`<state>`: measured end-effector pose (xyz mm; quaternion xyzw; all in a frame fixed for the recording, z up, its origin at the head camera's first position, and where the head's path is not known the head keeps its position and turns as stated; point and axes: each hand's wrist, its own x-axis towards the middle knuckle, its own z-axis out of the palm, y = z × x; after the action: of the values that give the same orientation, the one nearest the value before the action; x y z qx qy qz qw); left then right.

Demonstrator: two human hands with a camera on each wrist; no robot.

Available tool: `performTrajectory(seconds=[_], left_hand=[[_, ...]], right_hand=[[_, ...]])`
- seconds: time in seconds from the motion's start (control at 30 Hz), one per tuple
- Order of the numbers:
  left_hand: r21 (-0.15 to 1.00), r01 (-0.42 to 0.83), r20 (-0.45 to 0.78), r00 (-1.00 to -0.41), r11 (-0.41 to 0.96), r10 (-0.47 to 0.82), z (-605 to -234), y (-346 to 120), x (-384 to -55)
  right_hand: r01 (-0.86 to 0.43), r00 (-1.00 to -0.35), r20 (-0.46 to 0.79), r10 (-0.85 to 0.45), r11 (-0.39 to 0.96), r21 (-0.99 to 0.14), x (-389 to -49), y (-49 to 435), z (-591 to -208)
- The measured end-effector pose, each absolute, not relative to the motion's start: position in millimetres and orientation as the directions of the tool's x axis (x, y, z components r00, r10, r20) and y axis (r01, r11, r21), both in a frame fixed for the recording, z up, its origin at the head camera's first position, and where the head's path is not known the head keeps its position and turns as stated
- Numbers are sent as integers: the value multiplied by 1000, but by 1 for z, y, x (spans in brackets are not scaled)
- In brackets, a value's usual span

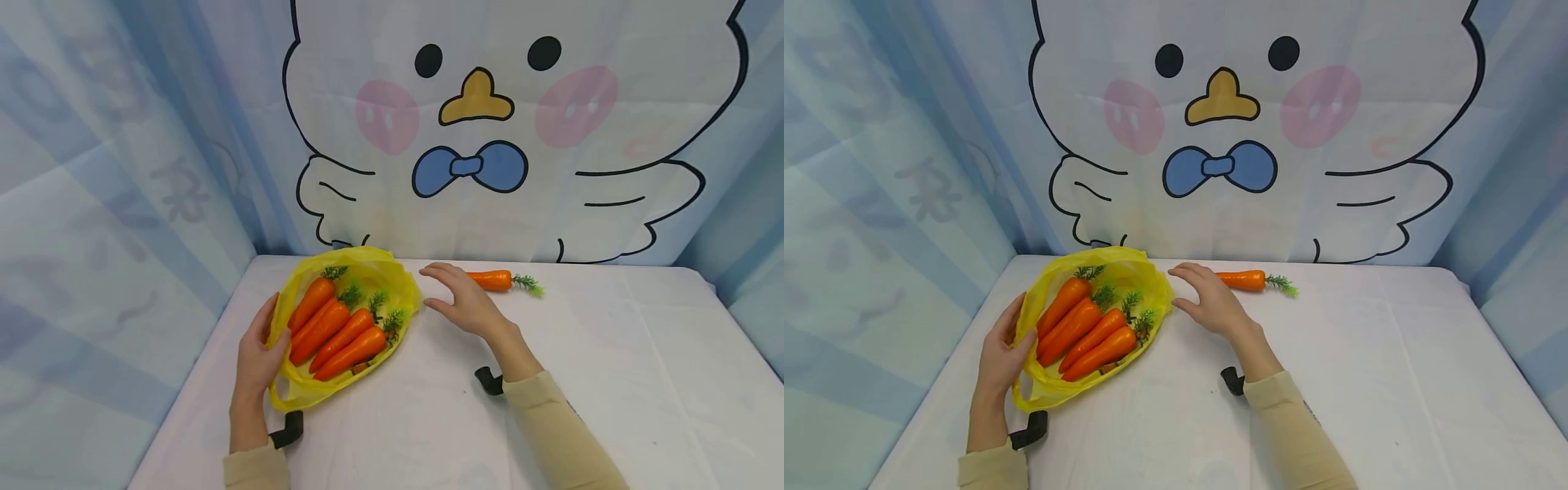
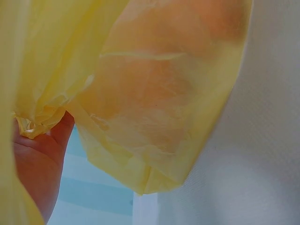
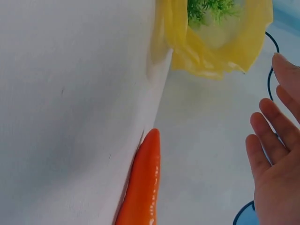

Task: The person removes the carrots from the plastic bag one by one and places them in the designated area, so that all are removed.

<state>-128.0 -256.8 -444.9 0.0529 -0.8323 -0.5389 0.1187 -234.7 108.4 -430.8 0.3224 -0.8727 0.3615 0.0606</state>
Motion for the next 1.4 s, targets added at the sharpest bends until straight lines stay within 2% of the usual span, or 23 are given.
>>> performTrajectory(seconds=[0.27, 0.43, 0.63, 0.83, 1.4], left_hand=[[917, 30, 127, -968, 399, -219, -444, -256, -128], [920, 18, 113, -968, 391, -223, -443, -255, -128], [917, 10, 110, -968, 399, -227, -443, -255, -128], [915, 10, 113, -967, 404, -230, -444, -256, -127], [911, 21, 127, -965, 413, -230, -445, -257, -128]], right_hand=[[-625, -767, 345, -542, 508, -592, -226, 81, -431], [-604, -767, 277, -579, 505, -617, -218, 59, -434], [-635, -719, 254, -647, 464, -618, -212, 38, -440], [-681, -674, 266, -689, 441, -585, -209, 27, -446], [-669, -618, 117, -778, 441, -599, -207, 18, -453]])
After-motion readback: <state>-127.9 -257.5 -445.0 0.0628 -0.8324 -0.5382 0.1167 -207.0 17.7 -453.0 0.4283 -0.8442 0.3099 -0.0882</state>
